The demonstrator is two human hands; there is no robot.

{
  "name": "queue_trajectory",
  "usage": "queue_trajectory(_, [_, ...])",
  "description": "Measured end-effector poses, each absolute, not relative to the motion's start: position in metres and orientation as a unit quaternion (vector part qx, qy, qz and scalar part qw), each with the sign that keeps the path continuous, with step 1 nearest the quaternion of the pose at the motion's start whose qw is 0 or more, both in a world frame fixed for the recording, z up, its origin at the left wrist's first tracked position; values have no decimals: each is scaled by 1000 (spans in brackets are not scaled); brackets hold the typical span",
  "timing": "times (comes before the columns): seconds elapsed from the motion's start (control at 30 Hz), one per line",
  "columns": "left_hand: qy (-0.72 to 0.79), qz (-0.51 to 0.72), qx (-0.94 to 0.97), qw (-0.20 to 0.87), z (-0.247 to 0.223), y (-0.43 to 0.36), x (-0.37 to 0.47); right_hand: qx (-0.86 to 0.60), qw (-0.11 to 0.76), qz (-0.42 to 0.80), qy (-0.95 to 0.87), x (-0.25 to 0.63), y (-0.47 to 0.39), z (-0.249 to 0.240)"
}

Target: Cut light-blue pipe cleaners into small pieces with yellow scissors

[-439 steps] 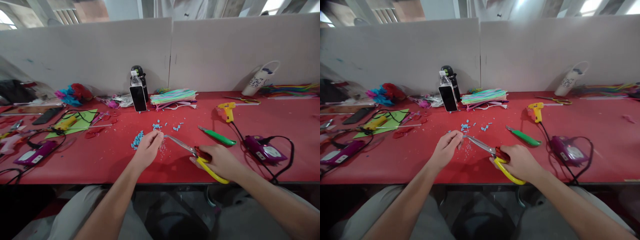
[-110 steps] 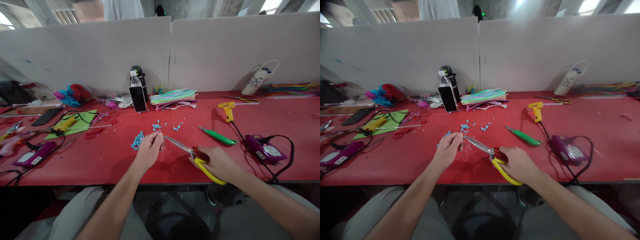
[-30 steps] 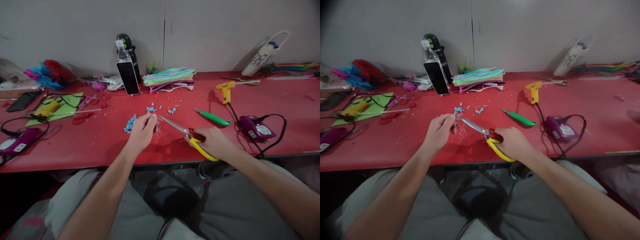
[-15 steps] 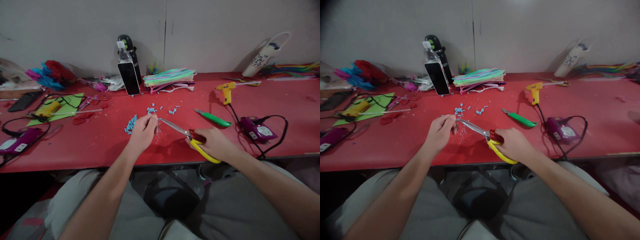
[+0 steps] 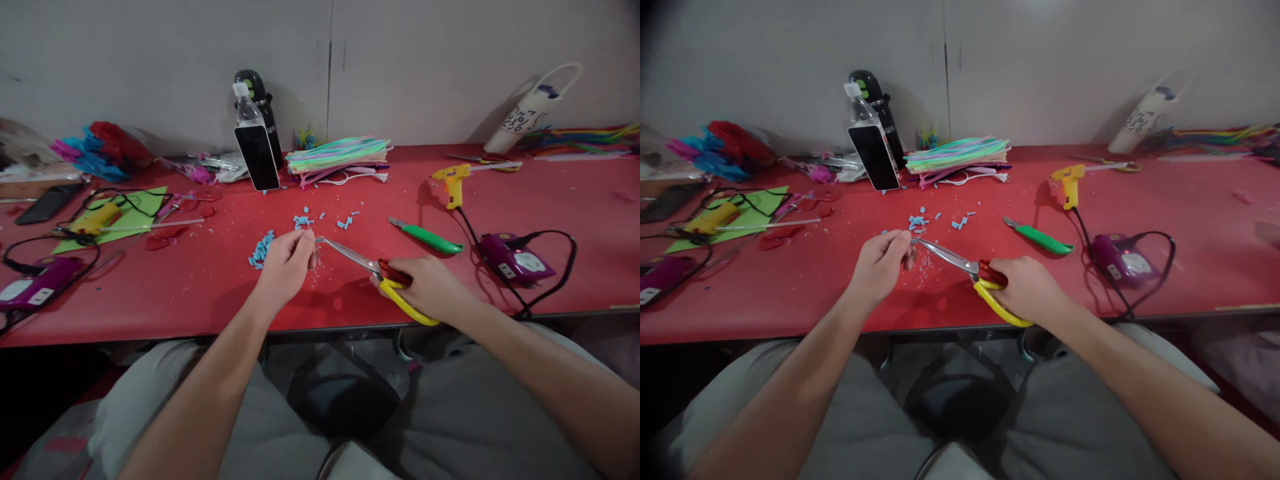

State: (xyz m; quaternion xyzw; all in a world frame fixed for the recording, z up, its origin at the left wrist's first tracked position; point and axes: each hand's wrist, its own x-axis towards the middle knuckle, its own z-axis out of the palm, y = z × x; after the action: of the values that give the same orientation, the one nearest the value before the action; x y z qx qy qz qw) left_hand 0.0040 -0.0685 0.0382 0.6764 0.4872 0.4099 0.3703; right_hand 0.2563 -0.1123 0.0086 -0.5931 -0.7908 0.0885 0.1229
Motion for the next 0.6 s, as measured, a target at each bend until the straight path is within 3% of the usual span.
queue_trajectory(0.6, [487,411,674,373,40,-69,5,-586,120,91,-796,256,-113,11])
